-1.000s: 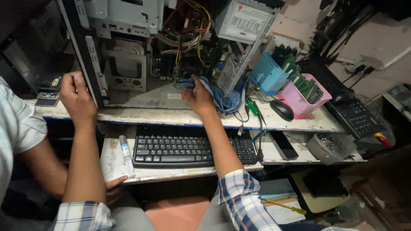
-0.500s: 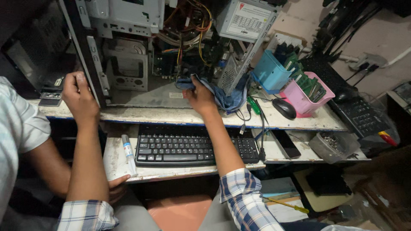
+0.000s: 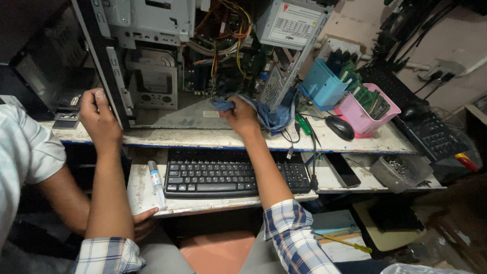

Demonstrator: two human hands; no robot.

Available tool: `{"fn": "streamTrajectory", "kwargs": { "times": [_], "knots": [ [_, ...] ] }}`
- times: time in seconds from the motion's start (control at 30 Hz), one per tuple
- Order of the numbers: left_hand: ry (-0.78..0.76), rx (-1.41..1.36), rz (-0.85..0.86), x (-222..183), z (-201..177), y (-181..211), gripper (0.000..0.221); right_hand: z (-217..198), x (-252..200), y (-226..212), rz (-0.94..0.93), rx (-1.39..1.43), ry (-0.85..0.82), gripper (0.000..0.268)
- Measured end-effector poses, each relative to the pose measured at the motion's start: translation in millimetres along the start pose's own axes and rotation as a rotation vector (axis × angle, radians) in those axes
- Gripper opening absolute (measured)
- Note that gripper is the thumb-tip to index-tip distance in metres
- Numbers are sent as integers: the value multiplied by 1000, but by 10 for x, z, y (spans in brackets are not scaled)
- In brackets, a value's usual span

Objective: The person cleans the interior of an open desktop computer case using a cloth. They wipe the bottom panel and various internal components while another person assists by holding the case steady.

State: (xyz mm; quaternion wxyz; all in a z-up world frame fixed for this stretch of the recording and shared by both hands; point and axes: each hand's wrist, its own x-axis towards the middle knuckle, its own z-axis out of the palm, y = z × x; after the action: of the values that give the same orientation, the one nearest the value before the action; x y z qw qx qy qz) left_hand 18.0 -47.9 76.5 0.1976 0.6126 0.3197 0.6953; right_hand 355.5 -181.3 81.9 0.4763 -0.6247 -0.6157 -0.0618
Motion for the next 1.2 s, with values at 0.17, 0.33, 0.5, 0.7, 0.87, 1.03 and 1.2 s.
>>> {"fn": "streamTrajectory", "kwargs": {
  "times": [0.17,0.33,0.5,0.7,0.87,1.03,1.2],
  "knots": [
    [-11,-23,-31,2,0,-4,38,-23,0,-65,48,42,-5,18],
    [-9,-9,-24,14,0,11,37,-82,20,-157,60,-87,-16,22],
    [-17,-76,-55,-5,-3,62,35,-130,9,-261,181,-136,-95,37],
    [-10,-48,-74,-8,-11,103,35,-143,-18,-287,142,-100,-49,35],
    [1,-16,-74,9,5,32,34,-45,-57,-126,63,0,-53,30],
    [6,-4,5,-16,4,-24,34,-4,-132,-38,-100,28,-107,41],
    [10,5,-124,17,22,-40,34,-94,-235,-295,-66,-240,-290,45]
  ]
}}
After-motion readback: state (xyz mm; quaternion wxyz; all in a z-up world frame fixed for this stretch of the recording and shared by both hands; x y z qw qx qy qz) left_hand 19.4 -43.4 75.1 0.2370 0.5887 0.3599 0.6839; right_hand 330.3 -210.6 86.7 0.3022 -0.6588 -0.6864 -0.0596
